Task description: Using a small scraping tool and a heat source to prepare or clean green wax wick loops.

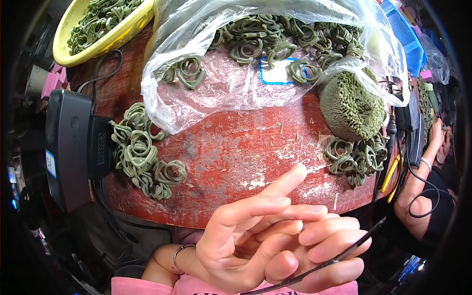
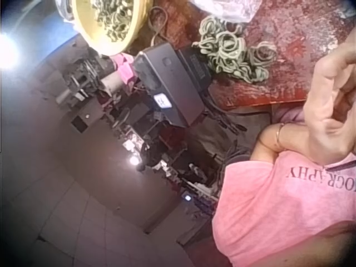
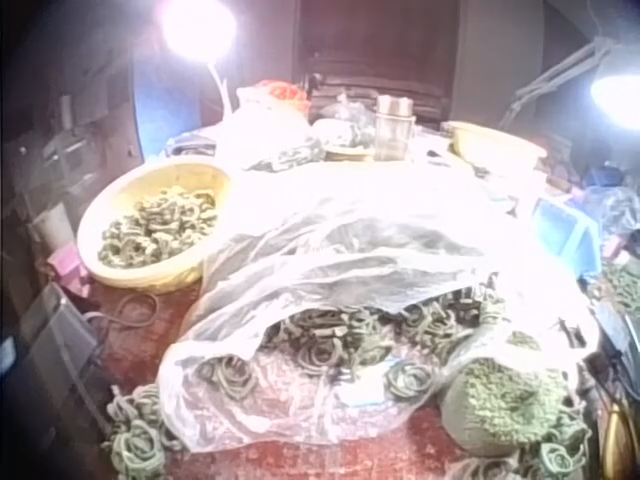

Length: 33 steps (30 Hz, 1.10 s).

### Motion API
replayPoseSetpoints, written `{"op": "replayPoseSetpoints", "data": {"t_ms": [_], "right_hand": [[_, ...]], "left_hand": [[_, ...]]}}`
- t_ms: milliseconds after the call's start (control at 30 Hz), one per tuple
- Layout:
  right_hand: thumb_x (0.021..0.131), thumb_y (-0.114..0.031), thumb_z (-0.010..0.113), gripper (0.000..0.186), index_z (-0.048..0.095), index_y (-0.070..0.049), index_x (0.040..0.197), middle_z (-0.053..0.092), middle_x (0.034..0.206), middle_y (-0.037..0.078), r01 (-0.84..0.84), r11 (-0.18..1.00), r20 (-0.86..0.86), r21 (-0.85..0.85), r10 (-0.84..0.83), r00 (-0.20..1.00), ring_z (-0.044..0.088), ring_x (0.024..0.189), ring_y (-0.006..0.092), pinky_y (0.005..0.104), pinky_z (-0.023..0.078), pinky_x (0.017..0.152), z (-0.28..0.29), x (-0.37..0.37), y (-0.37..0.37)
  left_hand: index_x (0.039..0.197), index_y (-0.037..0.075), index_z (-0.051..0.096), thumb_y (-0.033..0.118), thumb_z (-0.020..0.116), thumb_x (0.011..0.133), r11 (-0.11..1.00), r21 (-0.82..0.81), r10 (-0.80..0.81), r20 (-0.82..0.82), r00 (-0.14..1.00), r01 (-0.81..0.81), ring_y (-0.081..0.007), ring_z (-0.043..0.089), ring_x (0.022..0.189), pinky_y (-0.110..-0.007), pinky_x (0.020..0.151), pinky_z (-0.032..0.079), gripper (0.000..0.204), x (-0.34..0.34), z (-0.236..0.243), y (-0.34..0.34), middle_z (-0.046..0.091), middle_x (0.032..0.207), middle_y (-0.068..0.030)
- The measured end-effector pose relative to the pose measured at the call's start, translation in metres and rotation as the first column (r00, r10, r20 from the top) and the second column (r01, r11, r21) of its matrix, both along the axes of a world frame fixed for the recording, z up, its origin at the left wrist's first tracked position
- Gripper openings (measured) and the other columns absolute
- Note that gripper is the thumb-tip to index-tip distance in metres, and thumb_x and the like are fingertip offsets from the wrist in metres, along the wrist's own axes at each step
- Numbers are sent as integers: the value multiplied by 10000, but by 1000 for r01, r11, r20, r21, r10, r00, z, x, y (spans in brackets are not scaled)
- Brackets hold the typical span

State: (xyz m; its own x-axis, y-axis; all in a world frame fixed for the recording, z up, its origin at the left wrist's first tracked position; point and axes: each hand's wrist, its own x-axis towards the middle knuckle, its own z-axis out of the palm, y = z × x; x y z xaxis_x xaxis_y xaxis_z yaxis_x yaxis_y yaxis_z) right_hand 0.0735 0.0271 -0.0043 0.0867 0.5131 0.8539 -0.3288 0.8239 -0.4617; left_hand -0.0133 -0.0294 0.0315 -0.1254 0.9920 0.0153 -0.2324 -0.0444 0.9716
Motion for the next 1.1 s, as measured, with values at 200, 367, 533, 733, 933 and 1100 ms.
{"op": "replayPoseSetpoints", "data": {"t_ms": [200, 367, 533, 733, 933, 1100], "right_hand": [[581, 117, 711, 376, 415, -74, 713, 390, 702, 51, -4, 1000, 42, -27, 5, 999, 472, 646, 180, 250, 447, 546, -3, 1, -4], [705, -100, 665, 283, 382, -97, 699, 361, 685, 41, 266, 901, 90, -343, -250, 964, 435, 600, 168, 245, 401, 541, 18, -24, -22], [729, -132, 681, 337, 346, -113, 709, 340, 592, 14, 443, 852, 144, -279, -419, 896, 309, 470, 82, 170, 240, 422, 19, -18, -13], [757, -94, 662, 330, 342, -119, 833, 433, 795, 72, 288, 876, 563, -386, -23, 826, 454, 547, 107, 206, 409, 472, 29, 26, -20], [759, -101, 668, 343, 338, -137, 849, 491, 835, 94, 63, 900, 620, -432, 245, 745, 519, 644, 125, 219, 461, 540, 42, 38, 0], [763, -110, 667, 314, 360, -136, 823, 511, 817, 94, 262, 900, 663, -347, 38, 747, 533, 610, 120, 206, 445, 518, 39, 34, -5]], "left_hand": [[1207, 78, 192, -57, 436, 868, 994, 109, -18, 111, 994, 6, -307, 574, 994, -344, 772, 530, 439, 2, -4, 2, 247, 1300, -361], [1213, 76, 186, -21, 455, 871, 997, 80, -12, 203, 979, -4, -306, 574, 993, -354, 790, 525, 445, 5, -6, 0, 240, 1301, -363], [1241, 89, 187, -87, 402, 852, 987, 158, -34, 97, 995, 18, -311, 562, 1020, -317, 767, 522, 478, 5, -14, 6, 221, 1314, -364], [1201, -55, 262, -182, 389, 804, 991, 92, 68, 280, 958, -97, -358, 495, 1090, -339, 898, 451, 436, 9, -9, 0, 248, 1295, -371], [1259, -66, 208, -154, 407, 808, 976, 193, 55, 214, 975, -98, -332, 508, 1082, -309, 875, 461, 501, 8, -8, 8, 262, 1319, -326], [1286, 119, 150, -154, 399, 800, 997, -61, -57, -80, 995, 52, -366, 515, 1069, -342, 817, 498, 610, 2, 11, 3, 153, 1344, -356]]}}
